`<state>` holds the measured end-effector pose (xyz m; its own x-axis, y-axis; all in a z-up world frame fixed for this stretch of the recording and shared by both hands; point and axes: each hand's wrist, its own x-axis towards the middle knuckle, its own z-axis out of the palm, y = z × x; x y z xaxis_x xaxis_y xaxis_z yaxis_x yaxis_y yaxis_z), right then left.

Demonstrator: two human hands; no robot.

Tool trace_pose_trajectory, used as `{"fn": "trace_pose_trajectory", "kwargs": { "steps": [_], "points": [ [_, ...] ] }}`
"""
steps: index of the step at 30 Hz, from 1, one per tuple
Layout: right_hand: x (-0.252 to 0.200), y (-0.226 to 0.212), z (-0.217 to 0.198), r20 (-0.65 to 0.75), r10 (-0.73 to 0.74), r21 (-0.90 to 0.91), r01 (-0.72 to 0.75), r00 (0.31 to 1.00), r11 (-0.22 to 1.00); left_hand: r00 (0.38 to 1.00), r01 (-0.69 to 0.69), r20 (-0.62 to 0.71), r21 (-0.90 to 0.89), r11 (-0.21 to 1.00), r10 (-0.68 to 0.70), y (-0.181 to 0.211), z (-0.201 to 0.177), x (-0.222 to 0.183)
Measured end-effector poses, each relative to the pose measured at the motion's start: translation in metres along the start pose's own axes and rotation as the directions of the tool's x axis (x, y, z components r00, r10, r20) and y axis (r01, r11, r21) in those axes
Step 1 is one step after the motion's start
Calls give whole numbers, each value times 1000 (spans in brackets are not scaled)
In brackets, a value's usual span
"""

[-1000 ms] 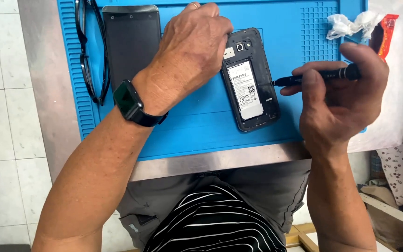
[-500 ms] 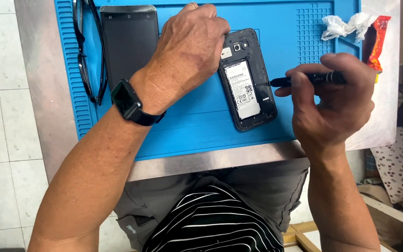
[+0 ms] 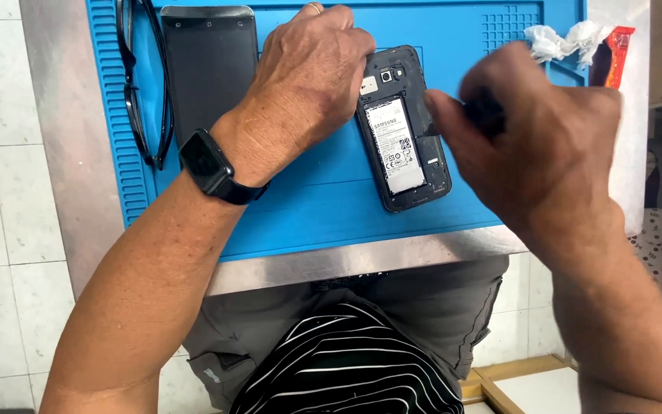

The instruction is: Disassembling a mobile phone by removing internal screws with a precision screwdriver on a repair mat.

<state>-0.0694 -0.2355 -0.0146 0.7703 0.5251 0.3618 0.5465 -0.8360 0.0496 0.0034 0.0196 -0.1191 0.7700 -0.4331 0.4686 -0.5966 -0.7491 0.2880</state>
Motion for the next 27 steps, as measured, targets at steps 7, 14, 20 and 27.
{"fn": "trace_pose_trajectory", "kwargs": {
  "steps": [7,14,20,27],
  "points": [
    [41,-27,-41,336,-53,308,-57,940,950,1000,-10,-8,51,999,10,0,3,0],
    [40,-16,-40,282,26,229,-93,959,969,1000,22,-10,51,998,-22,2,5,1],
    [39,-12,-36,205,-70,322,0,976,947,1000,20,-4,60,998,-19,5,4,2],
    [33,1,-26,171,-43,240,1,984,971,1000,31,-2,33,999,-31,5,1,2]
  ]
}}
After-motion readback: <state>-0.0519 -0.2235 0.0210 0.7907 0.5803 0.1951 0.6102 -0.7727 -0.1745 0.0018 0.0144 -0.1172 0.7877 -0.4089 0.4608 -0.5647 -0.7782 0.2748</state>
